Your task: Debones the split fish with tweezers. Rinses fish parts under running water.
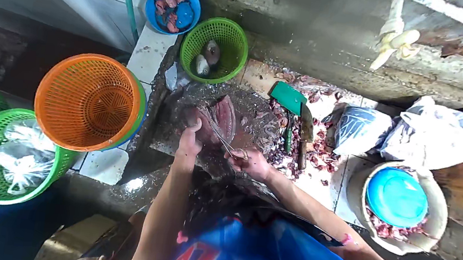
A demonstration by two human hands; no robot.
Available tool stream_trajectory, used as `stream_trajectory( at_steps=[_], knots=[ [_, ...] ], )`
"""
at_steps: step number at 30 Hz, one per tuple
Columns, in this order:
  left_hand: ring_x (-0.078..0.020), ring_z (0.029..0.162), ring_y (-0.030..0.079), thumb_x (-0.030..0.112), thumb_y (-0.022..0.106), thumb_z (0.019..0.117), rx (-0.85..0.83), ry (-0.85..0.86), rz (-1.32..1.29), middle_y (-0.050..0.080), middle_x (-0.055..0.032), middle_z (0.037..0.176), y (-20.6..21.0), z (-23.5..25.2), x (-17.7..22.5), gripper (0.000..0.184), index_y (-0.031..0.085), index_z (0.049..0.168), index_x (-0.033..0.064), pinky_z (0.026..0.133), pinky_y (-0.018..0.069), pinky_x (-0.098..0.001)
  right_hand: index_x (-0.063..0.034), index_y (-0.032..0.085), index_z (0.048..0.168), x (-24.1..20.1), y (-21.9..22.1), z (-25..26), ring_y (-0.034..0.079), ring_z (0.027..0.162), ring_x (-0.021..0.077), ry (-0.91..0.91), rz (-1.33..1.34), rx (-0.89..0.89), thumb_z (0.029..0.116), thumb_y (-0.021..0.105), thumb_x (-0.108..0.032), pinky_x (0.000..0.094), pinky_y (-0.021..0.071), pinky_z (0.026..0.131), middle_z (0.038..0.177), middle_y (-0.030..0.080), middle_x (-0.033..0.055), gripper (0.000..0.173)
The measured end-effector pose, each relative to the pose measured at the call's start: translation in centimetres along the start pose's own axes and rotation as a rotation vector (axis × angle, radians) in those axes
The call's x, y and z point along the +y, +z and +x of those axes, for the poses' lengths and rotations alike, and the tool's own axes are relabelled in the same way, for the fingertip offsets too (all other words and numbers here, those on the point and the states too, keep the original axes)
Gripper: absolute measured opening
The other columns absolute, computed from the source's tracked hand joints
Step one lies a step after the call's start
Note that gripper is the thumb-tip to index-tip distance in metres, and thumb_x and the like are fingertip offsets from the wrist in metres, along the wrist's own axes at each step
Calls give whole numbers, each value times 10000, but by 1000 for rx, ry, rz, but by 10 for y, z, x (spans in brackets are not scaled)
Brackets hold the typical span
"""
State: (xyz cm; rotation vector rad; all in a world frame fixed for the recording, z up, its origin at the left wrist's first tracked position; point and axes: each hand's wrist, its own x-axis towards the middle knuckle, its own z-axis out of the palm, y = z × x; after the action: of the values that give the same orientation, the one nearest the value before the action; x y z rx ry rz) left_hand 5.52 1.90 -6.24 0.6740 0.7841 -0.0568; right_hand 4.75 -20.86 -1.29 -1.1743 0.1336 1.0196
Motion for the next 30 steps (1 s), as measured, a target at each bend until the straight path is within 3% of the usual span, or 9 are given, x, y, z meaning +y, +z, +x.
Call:
stream_trajectory(
  at_steps=[5,7,10,13,18,22,28,29,30],
  knots=[
    [-259,1139,664,188,598,1026,-22,-14,-64,672,-123,1258,3,-1,-8,327,580,1340,100,957,562,-481,6,675,1134,2,3,40,628,752,125,-78,48,-58,1082,447,-231,295,545,719,957,691,71,334],
    [-258,1114,675,179,615,1012,51,-6,30,683,-134,1237,0,-2,-2,331,590,1326,78,930,573,-476,-6,724,1135,-7,5,45,637,739,138,-165,-479,-4,1019,593,-214,309,552,703,905,703,72,272],
    [-297,1128,657,145,793,884,286,91,459,676,-187,1234,6,-12,7,470,607,1292,3,938,557,-500,-55,678,1197,-31,25,36,674,1103,362,-36,-1509,-7,940,619,-372,599,532,929,1159,700,181,413],
    [-287,876,727,237,892,777,364,317,886,735,-177,960,27,-31,-8,446,690,1083,-16,799,613,-493,-11,679,1156,-19,25,18,657,1086,481,-5,-1743,35,903,655,-367,711,503,877,1149,689,261,437],
    [-255,861,728,396,846,797,341,353,1029,745,-137,935,21,-39,10,453,730,1032,27,807,611,-480,-36,715,1151,-8,28,24,698,1025,448,-91,-1568,53,953,685,-389,671,541,886,1049,726,241,405],
    [-305,1114,670,247,855,826,212,191,493,695,-197,1194,12,-17,10,554,632,1259,-17,982,550,-506,-40,734,1181,20,6,25,738,852,272,-299,-1017,37,949,708,-164,527,607,841,963,758,152,265],
    [-177,919,677,225,569,1040,-83,-4,79,696,-78,1042,15,-53,19,256,612,1234,64,812,582,-384,71,684,1215,30,6,12,731,870,130,-555,-738,49,936,637,-126,284,622,783,1030,754,142,345],
    [-168,898,680,222,529,1055,-116,-10,67,696,-70,1012,18,-59,21,238,612,1216,67,797,588,-372,89,658,1259,5,27,-13,733,957,165,-411,-880,109,966,606,-89,289,609,833,1110,741,184,346],
    [-165,882,683,205,503,1062,-134,-16,56,696,-68,988,21,-61,21,225,608,1202,65,787,593,-365,-8,518,1470,-49,59,-33,607,1252,151,120,-904,70,1061,535,-51,333,456,1110,1411,619,121,412]
  ],
)
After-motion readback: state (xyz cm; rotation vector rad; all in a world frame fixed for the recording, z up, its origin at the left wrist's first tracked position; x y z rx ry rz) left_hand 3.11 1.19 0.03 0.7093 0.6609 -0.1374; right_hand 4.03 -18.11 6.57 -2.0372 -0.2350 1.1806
